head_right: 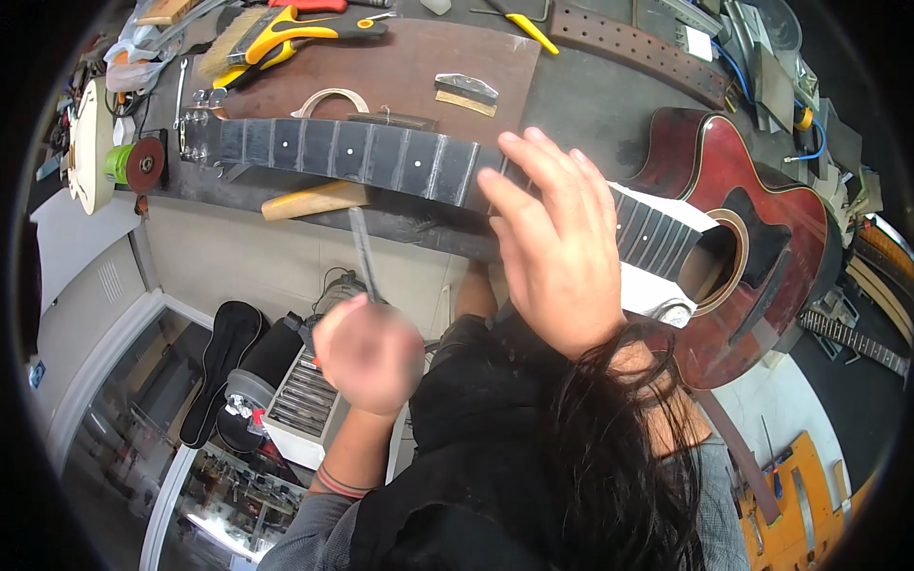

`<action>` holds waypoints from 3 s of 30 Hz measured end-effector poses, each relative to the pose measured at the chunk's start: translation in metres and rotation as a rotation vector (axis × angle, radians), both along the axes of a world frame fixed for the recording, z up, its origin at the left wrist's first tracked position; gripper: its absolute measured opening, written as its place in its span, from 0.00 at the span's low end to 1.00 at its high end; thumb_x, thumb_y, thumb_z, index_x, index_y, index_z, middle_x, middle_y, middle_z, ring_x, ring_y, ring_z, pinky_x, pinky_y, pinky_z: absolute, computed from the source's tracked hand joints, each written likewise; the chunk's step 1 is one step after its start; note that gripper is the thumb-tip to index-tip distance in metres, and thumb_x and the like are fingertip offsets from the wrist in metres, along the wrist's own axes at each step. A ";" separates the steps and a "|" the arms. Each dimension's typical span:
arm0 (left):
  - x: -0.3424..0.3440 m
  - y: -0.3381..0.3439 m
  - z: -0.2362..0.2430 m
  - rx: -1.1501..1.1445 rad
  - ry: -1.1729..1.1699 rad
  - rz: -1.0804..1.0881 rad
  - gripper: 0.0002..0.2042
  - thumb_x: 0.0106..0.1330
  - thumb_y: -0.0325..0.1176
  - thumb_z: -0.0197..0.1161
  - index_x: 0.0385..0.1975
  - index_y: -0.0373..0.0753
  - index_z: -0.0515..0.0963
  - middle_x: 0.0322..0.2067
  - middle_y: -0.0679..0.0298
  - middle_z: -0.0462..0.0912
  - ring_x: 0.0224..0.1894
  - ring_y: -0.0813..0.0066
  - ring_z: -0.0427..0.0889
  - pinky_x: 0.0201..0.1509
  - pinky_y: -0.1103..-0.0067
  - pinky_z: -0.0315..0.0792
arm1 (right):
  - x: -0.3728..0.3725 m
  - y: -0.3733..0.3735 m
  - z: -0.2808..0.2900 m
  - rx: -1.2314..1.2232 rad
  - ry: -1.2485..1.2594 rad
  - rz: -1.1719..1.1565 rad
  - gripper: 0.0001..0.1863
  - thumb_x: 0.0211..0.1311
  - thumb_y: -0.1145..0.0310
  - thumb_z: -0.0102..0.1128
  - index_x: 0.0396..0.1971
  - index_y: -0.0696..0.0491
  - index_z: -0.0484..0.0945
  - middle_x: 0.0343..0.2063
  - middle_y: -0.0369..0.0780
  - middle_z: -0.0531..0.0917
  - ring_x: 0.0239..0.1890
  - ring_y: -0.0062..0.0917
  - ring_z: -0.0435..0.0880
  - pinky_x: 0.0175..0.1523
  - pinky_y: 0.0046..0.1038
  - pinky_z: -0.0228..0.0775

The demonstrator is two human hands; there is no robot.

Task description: The person uses a metal file to smooth the edges of the frets on a guitar neck. They repeatedly file the frets and occasionally use a brush to clear away debris from the fretboard.

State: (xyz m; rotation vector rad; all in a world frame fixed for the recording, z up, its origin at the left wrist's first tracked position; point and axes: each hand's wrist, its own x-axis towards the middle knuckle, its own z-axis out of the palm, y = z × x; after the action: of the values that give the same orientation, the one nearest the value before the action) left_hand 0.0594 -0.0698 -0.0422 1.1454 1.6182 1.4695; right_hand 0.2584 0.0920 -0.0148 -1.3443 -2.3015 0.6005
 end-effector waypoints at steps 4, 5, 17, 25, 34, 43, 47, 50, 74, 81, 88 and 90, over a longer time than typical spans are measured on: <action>-0.001 0.020 0.021 -0.117 -0.215 0.060 0.22 0.71 0.13 0.71 0.62 0.28 0.71 0.31 0.61 0.87 0.28 0.84 0.80 0.35 0.86 0.72 | 0.002 0.000 0.001 0.040 -0.061 0.041 0.28 0.61 0.79 0.68 0.62 0.43 0.89 0.73 0.46 0.79 0.79 0.49 0.75 0.81 0.57 0.63; -0.003 0.024 0.022 -0.115 -0.265 0.048 0.20 0.73 0.13 0.70 0.60 0.29 0.71 0.32 0.60 0.87 0.28 0.85 0.82 0.36 0.87 0.73 | 0.005 0.001 0.003 0.030 -0.034 0.059 0.27 0.61 0.79 0.67 0.60 0.43 0.89 0.72 0.46 0.79 0.79 0.49 0.75 0.81 0.58 0.62; 0.023 0.073 -0.003 0.053 0.218 -0.114 0.12 0.69 0.17 0.75 0.49 0.27 0.83 0.29 0.58 0.90 0.23 0.73 0.87 0.30 0.78 0.80 | 0.018 -0.001 0.011 -0.045 -0.041 0.026 0.28 0.59 0.83 0.71 0.60 0.47 0.87 0.72 0.47 0.80 0.80 0.49 0.74 0.83 0.59 0.57; 0.035 0.085 -0.016 0.161 0.439 -0.164 0.19 0.63 0.15 0.75 0.54 0.31 0.83 0.29 0.59 0.88 0.23 0.65 0.86 0.29 0.72 0.80 | 0.022 0.001 -0.003 0.001 -0.022 0.046 0.30 0.56 0.81 0.70 0.60 0.44 0.88 0.71 0.44 0.81 0.76 0.45 0.79 0.79 0.54 0.63; 0.034 0.091 -0.011 0.143 0.556 -0.213 0.19 0.62 0.09 0.71 0.53 0.28 0.84 0.37 0.52 0.92 0.27 0.62 0.89 0.33 0.73 0.83 | 0.023 0.004 0.003 -0.017 -0.074 0.090 0.34 0.55 0.83 0.72 0.64 0.43 0.90 0.72 0.47 0.81 0.75 0.46 0.79 0.79 0.53 0.62; 0.033 0.073 -0.012 0.124 0.572 -0.227 0.20 0.60 0.07 0.71 0.53 0.29 0.84 0.23 0.58 0.80 0.19 0.63 0.77 0.25 0.72 0.72 | 0.023 0.005 0.000 -0.001 -0.088 0.100 0.34 0.53 0.84 0.71 0.63 0.44 0.91 0.71 0.48 0.80 0.73 0.46 0.80 0.77 0.50 0.64; 0.034 0.065 -0.011 0.121 0.543 -0.196 0.20 0.60 0.06 0.71 0.52 0.29 0.84 0.23 0.58 0.78 0.18 0.62 0.75 0.24 0.72 0.70 | 0.023 0.006 -0.001 0.022 -0.065 0.121 0.34 0.53 0.84 0.70 0.63 0.45 0.91 0.70 0.49 0.81 0.71 0.48 0.81 0.75 0.49 0.67; 0.036 0.088 -0.012 0.138 0.546 -0.193 0.20 0.59 0.09 0.71 0.53 0.29 0.85 0.24 0.58 0.78 0.21 0.61 0.77 0.26 0.71 0.72 | 0.021 0.007 0.000 0.020 -0.075 0.128 0.35 0.52 0.84 0.70 0.63 0.46 0.91 0.69 0.50 0.81 0.70 0.48 0.81 0.74 0.48 0.67; 0.033 0.091 -0.014 0.117 0.482 -0.234 0.23 0.58 0.12 0.73 0.55 0.28 0.86 0.28 0.57 0.81 0.24 0.59 0.81 0.28 0.70 0.77 | 0.020 0.004 -0.005 0.056 -0.065 0.102 0.36 0.49 0.83 0.70 0.62 0.44 0.91 0.69 0.48 0.82 0.68 0.47 0.83 0.71 0.47 0.69; 0.031 0.069 -0.022 0.183 0.508 -0.188 0.25 0.57 0.12 0.74 0.58 0.28 0.86 0.28 0.56 0.81 0.23 0.58 0.80 0.27 0.68 0.75 | 0.021 0.003 -0.006 0.057 -0.059 0.103 0.36 0.50 0.84 0.70 0.62 0.44 0.92 0.69 0.48 0.82 0.69 0.47 0.82 0.72 0.47 0.69; 0.032 0.045 -0.023 0.145 0.460 -0.170 0.23 0.57 0.11 0.74 0.55 0.29 0.87 0.27 0.56 0.80 0.22 0.61 0.80 0.27 0.69 0.76 | 0.021 0.004 -0.006 0.063 -0.062 0.094 0.35 0.50 0.84 0.70 0.61 0.44 0.92 0.70 0.48 0.81 0.69 0.47 0.82 0.72 0.46 0.69; 0.030 0.038 -0.019 0.110 0.450 -0.183 0.23 0.57 0.11 0.75 0.56 0.29 0.87 0.27 0.56 0.80 0.22 0.61 0.80 0.27 0.69 0.76 | 0.021 0.005 -0.005 0.066 -0.067 0.092 0.35 0.50 0.83 0.70 0.61 0.44 0.92 0.70 0.48 0.81 0.69 0.46 0.82 0.72 0.46 0.69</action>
State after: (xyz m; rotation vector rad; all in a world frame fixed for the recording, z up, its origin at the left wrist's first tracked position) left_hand 0.0897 -0.0323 -0.0611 1.7348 1.6773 1.2530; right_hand 0.2796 0.0966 -0.0199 -1.2519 -2.4261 0.5099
